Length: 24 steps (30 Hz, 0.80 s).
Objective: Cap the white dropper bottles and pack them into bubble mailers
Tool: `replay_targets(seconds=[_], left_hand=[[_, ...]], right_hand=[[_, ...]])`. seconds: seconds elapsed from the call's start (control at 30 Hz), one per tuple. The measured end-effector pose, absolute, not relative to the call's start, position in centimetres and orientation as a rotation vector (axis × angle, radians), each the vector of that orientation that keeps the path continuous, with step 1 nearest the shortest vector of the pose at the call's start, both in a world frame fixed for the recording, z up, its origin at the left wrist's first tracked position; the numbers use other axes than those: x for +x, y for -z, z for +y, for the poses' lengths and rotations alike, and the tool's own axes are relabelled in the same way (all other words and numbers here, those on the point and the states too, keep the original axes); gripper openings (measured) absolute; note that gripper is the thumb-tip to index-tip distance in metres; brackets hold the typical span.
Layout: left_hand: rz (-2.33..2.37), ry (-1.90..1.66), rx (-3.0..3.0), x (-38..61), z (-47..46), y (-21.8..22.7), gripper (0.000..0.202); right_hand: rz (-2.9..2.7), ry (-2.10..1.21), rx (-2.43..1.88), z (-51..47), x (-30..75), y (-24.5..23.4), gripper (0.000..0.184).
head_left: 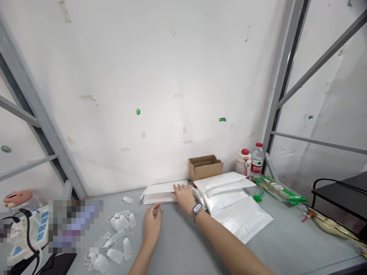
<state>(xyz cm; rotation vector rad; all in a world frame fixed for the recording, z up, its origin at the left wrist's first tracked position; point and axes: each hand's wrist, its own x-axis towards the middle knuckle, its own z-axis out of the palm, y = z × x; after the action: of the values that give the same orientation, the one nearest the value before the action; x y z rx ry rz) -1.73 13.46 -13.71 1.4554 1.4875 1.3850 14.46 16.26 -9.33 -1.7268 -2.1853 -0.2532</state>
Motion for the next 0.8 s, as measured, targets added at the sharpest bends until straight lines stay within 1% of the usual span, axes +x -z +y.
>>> replay_targets(seconds=[0.13,0.23,0.3,0.37,0.43,0.5,0.57,0.63,0.7,0.8], left_hand=[[1.428,-1.386,1.336,-1.6,13.3,13.4,0.055],[1.287,-1.429,1.137,-1.2,13.1,12.4,0.049],[1.151,-1.448,0.985,-1.0,12.8,11.4,0.043],[1.035,-1.434,0.836,-0.8,12.5,10.4,0.040],[0.945,-1.397,0.697,-0.6,12.1,9.4,0.039],[0.895,-1.343,0.603,-0.6,11.7,8.7,0.033],[0.907,-1.294,0.577,-0.5,11.4,8.5,0.026],[0.981,-1.255,0.593,-0.3,11.3,8.8,0.023],[1.033,-1.185,0.643,-0.2,11.2,9.3,0.022],[1.013,-1.044,0.745,0.2,11.0,10.3,0.024]], right_hand=[[-2.091,0.297,-1.571,14.9,14.4,7.6,0.040],[-1.831,0.213,-1.449,12.6,14.5,6.6,0.039],[-1.665,0.038,-1.434,10.8,14.7,6.3,0.038],[-1.582,-0.214,-1.457,9.3,15.1,6.7,0.037],[-1.614,-0.513,-1.459,8.2,15.6,7.4,0.033],[-1.694,-0.789,-1.396,7.5,16.2,8.3,0.030],[-1.727,-0.936,-1.337,7.1,16.7,9.0,0.025],[-1.665,-0.883,-1.365,6.9,17.0,9.1,0.021],[-1.589,-0.642,-1.399,6.7,17.1,8.7,0.025],[-1.617,-0.231,-1.323,6.5,16.4,7.1,0.033]])
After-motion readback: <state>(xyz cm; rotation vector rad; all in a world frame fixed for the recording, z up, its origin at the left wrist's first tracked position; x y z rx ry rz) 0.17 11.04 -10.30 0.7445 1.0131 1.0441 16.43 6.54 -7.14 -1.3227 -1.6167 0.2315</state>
